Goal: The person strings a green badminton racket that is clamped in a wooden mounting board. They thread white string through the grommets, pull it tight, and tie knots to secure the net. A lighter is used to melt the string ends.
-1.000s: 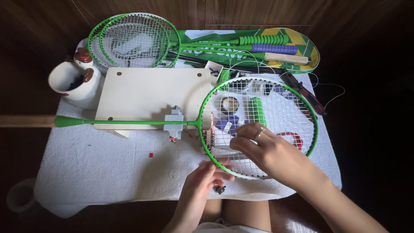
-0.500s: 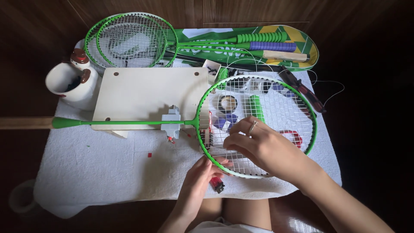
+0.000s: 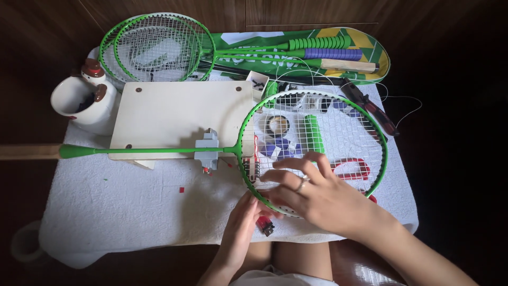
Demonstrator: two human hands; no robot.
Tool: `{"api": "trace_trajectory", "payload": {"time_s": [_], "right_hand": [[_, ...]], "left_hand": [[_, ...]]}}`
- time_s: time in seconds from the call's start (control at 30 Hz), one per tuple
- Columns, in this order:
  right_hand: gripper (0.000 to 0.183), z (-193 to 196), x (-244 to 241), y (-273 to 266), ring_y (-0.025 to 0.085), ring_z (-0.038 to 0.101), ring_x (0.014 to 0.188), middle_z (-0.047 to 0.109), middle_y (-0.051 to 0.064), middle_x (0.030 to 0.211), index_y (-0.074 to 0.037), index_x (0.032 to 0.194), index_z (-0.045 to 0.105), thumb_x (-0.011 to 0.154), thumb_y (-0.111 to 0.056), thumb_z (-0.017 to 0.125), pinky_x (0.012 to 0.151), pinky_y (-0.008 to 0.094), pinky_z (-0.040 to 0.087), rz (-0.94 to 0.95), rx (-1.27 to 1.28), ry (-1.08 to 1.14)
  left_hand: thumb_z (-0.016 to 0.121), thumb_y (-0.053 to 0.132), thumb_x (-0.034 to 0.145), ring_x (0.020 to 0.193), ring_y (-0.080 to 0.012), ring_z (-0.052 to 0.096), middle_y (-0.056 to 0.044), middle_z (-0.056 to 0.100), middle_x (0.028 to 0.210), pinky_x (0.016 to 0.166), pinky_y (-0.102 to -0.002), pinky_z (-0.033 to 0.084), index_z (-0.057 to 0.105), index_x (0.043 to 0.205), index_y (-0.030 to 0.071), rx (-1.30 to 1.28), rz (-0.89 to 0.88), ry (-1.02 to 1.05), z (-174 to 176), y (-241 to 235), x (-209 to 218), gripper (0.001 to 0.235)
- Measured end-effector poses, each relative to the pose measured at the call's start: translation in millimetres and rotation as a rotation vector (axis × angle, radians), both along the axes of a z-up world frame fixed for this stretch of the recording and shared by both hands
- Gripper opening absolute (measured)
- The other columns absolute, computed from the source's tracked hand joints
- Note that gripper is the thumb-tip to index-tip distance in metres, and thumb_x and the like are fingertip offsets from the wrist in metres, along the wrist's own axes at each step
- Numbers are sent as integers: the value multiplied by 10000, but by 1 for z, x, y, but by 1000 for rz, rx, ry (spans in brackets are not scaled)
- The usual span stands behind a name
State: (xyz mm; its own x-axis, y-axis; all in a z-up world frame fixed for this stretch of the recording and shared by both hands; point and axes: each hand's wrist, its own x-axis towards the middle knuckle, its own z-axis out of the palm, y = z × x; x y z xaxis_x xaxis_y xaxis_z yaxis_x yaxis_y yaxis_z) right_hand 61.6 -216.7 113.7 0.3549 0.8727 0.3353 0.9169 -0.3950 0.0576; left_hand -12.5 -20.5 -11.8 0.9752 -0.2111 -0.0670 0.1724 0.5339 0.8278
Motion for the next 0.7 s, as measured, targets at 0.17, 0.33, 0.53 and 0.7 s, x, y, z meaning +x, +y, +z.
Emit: {"api": "trace_trajectory", "payload": {"time_s": [0.17, 0.33, 0.53, 0.7], "right_hand": [[153, -3, -31, -21, 266, 547, 1172, 596, 36, 1276, -187, 892, 709, 754, -252, 693, 977, 489, 396, -52, 158, 302], [283, -73, -81, -19, 187, 531, 917, 594, -49, 1058, -231, 919, 684, 710, -366, 820, 828, 424, 315, -226, 380, -10], [328, -141, -114, -6, 120, 513, 823, 552, -111, 934, -300, 907, 709, 621, -228, 852, 814, 384, 296, -467, 585, -37], [325, -146, -120, 3, 107, 513, 822, 547, -125, 912, -284, 895, 694, 630, -238, 875, 802, 363, 328, -518, 675, 11]], "left_hand": [[404, 361, 1122, 915, -191, 658, -123, 701, 1011, 865, -367, 520, 585, 1187, -12, 58, 65, -29, -46, 9, -20, 420], [467, 295, 1081, 880, -159, 676, -116, 727, 945, 802, -315, 524, 707, 1089, -21, 126, -107, 85, -43, 15, -37, 397], [551, 250, 1021, 1038, -110, 707, -55, 748, 1065, 944, -302, 557, 672, 1111, 26, 298, -233, 177, 27, -3, -30, 269], [524, 267, 1038, 952, -99, 695, -34, 716, 1004, 886, -293, 555, 649, 1107, 41, 331, -285, 216, 25, -9, -32, 267]]}}
